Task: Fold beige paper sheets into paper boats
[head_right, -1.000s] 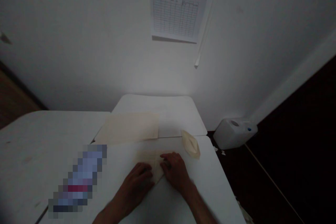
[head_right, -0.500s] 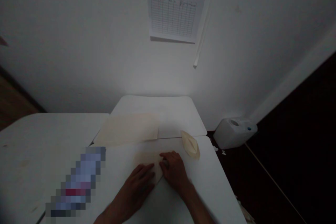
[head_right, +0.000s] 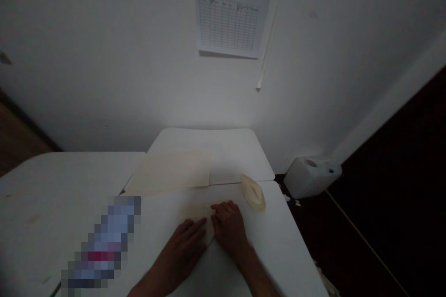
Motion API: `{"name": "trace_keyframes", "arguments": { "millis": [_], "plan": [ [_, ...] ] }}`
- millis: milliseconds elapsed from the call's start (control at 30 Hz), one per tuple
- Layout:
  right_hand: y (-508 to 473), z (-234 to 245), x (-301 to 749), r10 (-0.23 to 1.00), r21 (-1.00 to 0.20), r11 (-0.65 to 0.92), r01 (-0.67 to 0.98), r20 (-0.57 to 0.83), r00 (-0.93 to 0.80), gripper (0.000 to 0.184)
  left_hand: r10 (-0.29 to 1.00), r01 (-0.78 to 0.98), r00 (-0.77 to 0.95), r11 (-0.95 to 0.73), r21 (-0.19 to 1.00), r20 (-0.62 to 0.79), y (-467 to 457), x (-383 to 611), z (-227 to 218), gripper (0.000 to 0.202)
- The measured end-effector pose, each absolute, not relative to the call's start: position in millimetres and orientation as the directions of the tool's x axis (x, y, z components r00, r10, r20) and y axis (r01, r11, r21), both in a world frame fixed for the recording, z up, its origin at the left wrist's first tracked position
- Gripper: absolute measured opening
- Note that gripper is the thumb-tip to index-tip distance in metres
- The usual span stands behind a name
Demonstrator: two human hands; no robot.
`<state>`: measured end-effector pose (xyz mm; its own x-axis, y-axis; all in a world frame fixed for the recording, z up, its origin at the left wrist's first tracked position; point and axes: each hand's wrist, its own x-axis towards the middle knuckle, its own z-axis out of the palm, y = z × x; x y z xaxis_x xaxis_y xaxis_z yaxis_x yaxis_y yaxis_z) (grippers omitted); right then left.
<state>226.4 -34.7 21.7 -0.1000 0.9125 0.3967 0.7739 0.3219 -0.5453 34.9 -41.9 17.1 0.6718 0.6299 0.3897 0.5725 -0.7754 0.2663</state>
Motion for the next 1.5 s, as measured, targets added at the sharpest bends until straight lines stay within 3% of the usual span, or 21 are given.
{"name": "trace_keyframes", "arguments": {
  "millis": [367,633,867,1000,1167,1500],
  "plan": [
    [-34.6,20.6,225.0,0.910,-0.519,0.317,0.794,0.403,-0.100,0.023,0.630,0.609,0.701,-0.773,0.180,0.335,-42.2,34.2,13.0,0.024],
    [-33.6,21.5,223.1,0.913,-0.523,0.300,0.798,0.399,-0.081,0.023,0.616,0.583,0.716,-0.786,0.204,0.329,-40.5,33.7,19.9,0.024],
    [-52.4,23.0,228.9,0.874,-0.427,0.301,0.853,0.481,-0.067,0.016,0.644,0.597,0.700,-0.765,0.242,0.310,-40.3,35.5,23.3,0.019],
    [-83.1,23.7,235.8,0.895,-0.375,0.376,0.847,0.384,-0.227,0.026,0.655,0.605,0.693,-0.755,0.253,0.301,-39.9,35.3,23.7,0.018],
    [-102.5,29.0,237.4,0.918,-0.360,0.383,0.850,0.253,-0.306,0.034,0.650,0.600,0.705,-0.760,0.251,0.284,-39.4,33.5,24.4,0.018],
    [-100.9,26.7,239.7,0.886,-0.302,0.462,0.834,0.199,-0.419,0.051,0.662,0.572,0.684,-0.748,0.338,0.308,-37.8,31.0,24.5,0.021]
  ]
}}
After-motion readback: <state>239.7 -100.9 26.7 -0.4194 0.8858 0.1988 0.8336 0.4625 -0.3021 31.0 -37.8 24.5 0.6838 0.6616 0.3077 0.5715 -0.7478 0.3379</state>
